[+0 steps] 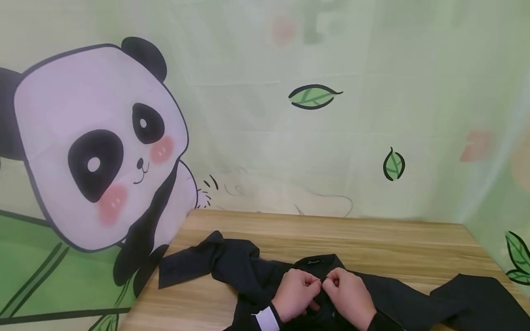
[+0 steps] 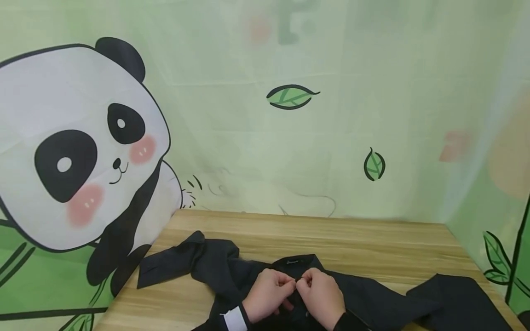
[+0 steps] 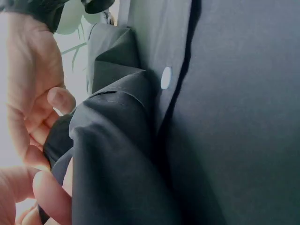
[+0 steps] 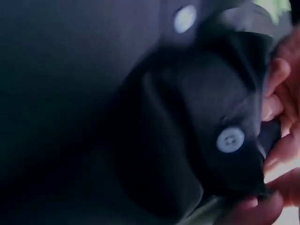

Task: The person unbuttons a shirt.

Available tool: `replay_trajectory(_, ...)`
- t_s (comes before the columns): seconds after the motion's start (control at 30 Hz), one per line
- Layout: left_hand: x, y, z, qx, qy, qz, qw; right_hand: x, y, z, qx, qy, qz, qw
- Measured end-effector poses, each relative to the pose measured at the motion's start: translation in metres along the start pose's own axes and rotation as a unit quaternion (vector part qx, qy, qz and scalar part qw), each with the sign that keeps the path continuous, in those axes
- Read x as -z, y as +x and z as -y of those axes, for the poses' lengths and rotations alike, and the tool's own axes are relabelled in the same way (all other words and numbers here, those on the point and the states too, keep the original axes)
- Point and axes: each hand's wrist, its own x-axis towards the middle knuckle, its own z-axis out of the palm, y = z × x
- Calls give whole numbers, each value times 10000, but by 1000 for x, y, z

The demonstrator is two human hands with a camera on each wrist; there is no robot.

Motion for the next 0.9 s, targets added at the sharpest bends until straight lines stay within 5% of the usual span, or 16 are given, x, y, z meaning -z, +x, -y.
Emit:
replay_trajectory(0.1, -2, -1, 2, -205, 237, -71, 9995, 5, 2, -1, -174, 437, 514, 9976)
replay_trajectory(0.23, -3, -2, 5, -596, 758, -115, 9953, 13, 3, 0, 116, 150, 952, 9953)
replay_trajectory(0.33, -7, -2, 5, -880, 1090, -177, 9900, 14, 3, 2, 457, -421, 732, 9954)
replay_trajectory(0.43, -11, -1, 4, -923, 1224, -287, 9878, 11, 2, 1, 363, -546, 504, 9966)
replay_trajectory(0.6, -13, -2, 7, -520, 1090, -398, 9919, 2, 2, -10, -480, 759, 806, 9927)
replay_trajectory(0.7, -13, -3, 10, -385, 1158, -413, 9917, 0, 8, -21, -425, 1103, 1251, 9851)
replay_trajectory(0.8, -16, -4, 13, -458, 1416, -412, 9880, 0, 10, -22, 188, 597, 1420, 9879)
replay_trajectory(0.9, -21, -4, 14, -787, 2029, -496, 9748, 0, 6, -14, 797, -584, 1121, 9888)
